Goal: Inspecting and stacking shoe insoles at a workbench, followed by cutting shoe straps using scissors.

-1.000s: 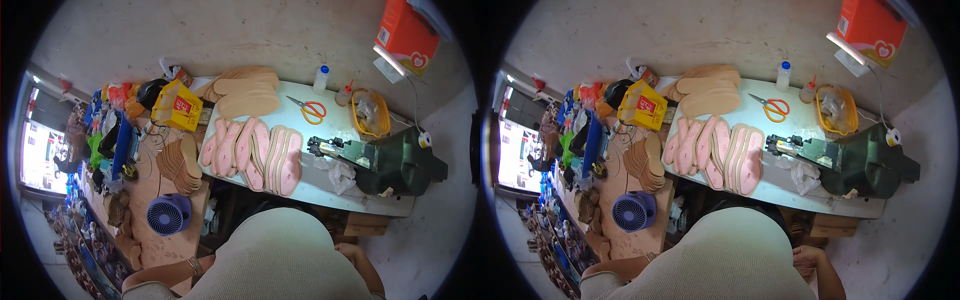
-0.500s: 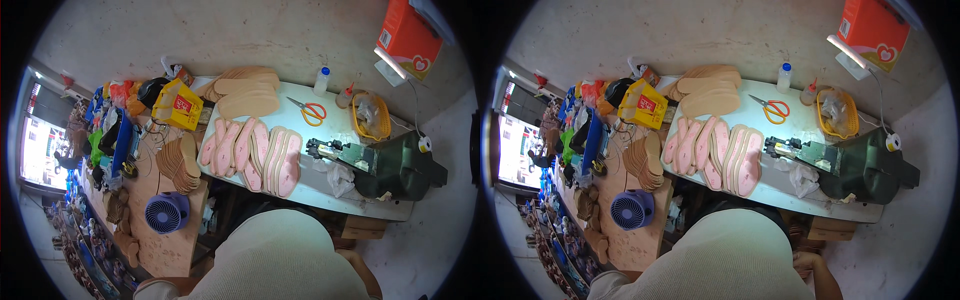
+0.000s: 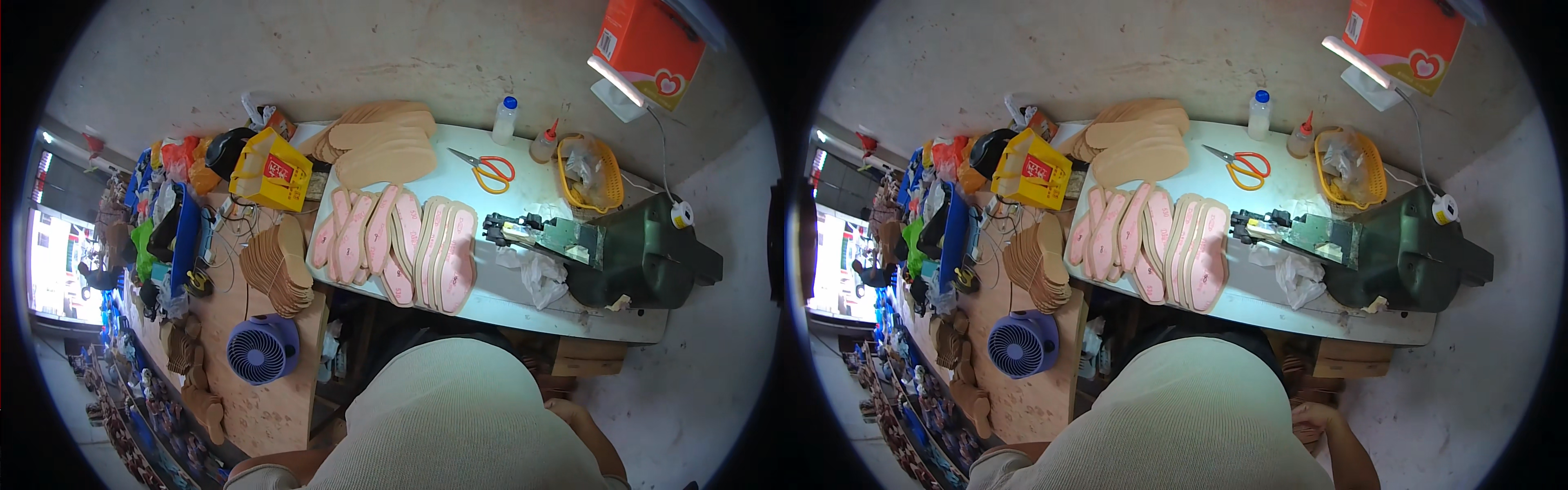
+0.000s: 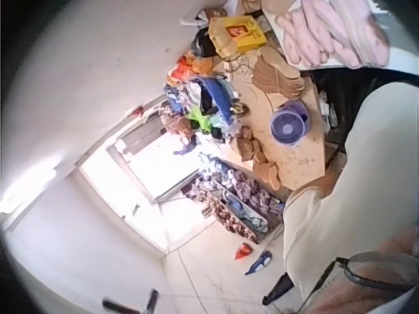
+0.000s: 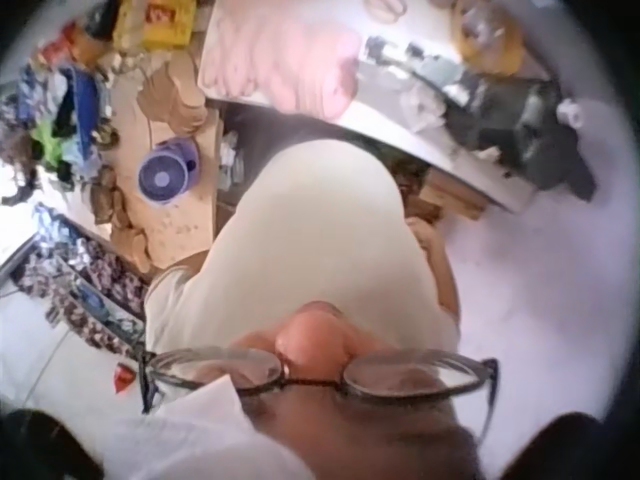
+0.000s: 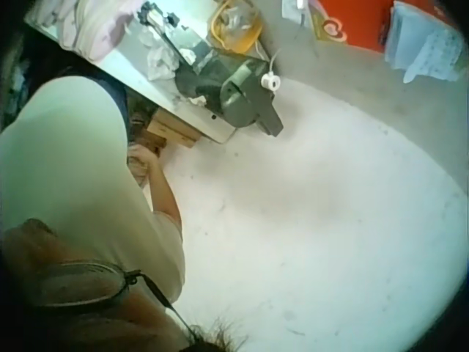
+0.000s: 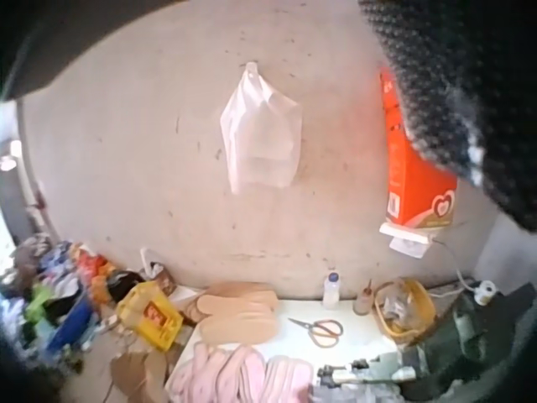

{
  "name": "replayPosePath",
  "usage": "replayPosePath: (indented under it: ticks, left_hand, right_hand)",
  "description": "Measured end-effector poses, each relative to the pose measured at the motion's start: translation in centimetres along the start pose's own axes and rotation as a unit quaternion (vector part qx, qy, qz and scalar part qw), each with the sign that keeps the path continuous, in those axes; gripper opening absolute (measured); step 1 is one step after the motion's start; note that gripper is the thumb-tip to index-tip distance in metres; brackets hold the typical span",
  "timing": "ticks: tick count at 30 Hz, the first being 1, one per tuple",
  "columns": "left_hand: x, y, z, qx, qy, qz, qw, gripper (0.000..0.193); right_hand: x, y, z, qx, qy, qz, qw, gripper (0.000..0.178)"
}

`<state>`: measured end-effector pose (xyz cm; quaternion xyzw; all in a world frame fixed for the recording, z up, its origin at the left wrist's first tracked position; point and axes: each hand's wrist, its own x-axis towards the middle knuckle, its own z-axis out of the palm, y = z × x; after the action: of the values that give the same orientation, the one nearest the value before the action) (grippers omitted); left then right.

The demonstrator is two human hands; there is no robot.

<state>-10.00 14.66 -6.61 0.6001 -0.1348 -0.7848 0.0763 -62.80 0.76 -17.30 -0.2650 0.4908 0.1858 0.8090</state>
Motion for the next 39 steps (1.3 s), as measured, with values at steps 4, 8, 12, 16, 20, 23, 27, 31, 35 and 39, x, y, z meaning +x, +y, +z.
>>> replayPosePath:
  ticks: [4, 8, 12, 16, 20, 23, 27, 31, 35, 39]
  left_hand:
    - [0.0, 0.0, 0.0, 0.004, 0.002, -0.001, 1.000, 0.037]
    - [0.1, -0.4, -0.1, 0.005, 0.005, 0.000, 1.000, 0.037]
    - [0.4, -0.8, 0.0, 0.006, 0.004, 0.005, 1.000, 0.037]
    - [0.1, -2.4, 0.6, -0.001, 0.008, 0.014, 1.000, 0.037]
    - [-0.3, -4.7, 1.4, -0.007, -0.006, 0.024, 1.000, 0.037]
    - [-0.8, -6.9, 1.9, -0.019, -0.026, 0.032, 0.999, 0.037]
    - [-0.6, -8.9, 0.9, -0.042, -0.082, 0.030, 0.995, 0.037]
    - [0.8, -10.8, -2.2, -0.077, -0.161, 0.039, 0.983, 0.038]
    - [2.3, -12.9, -4.9, -0.118, -0.204, 0.061, 0.970, 0.038]
    - [3.1, -12.1, -4.7, -0.208, -0.104, -0.015, 0.972, 0.034]
  right_hand:
    - [1.4, 3.2, -1.4, -0.042, -0.054, 0.008, 0.998, 0.022]
    - [1.7, 5.4, -1.9, -0.041, -0.090, -0.038, 0.994, 0.018]
    - [2.2, 7.1, -3.0, -0.006, -0.114, 0.000, 0.994, 0.017]
    - [-0.2, 2.5, -1.1, 0.016, -0.053, -0.014, 0.998, 0.016]
    - [-3.5, -3.1, 1.8, 0.025, 0.000, -0.057, 0.998, 0.017]
    - [-3.8, -5.0, 1.5, 0.039, 0.003, -0.033, 0.999, 0.019]
    - [-2.0, -5.4, 1.3, 0.119, -0.024, -0.119, 0.985, 0.020]
    - [-1.2, -8.6, 1.6, 0.155, -0.039, -0.132, 0.978, 0.020]
    - [-0.1, -11.6, 2.6, 0.155, -0.017, -0.135, 0.979, 0.019]
    - [0.8, -14.9, 3.9, 0.138, -0.017, -0.148, 0.979, 0.018]
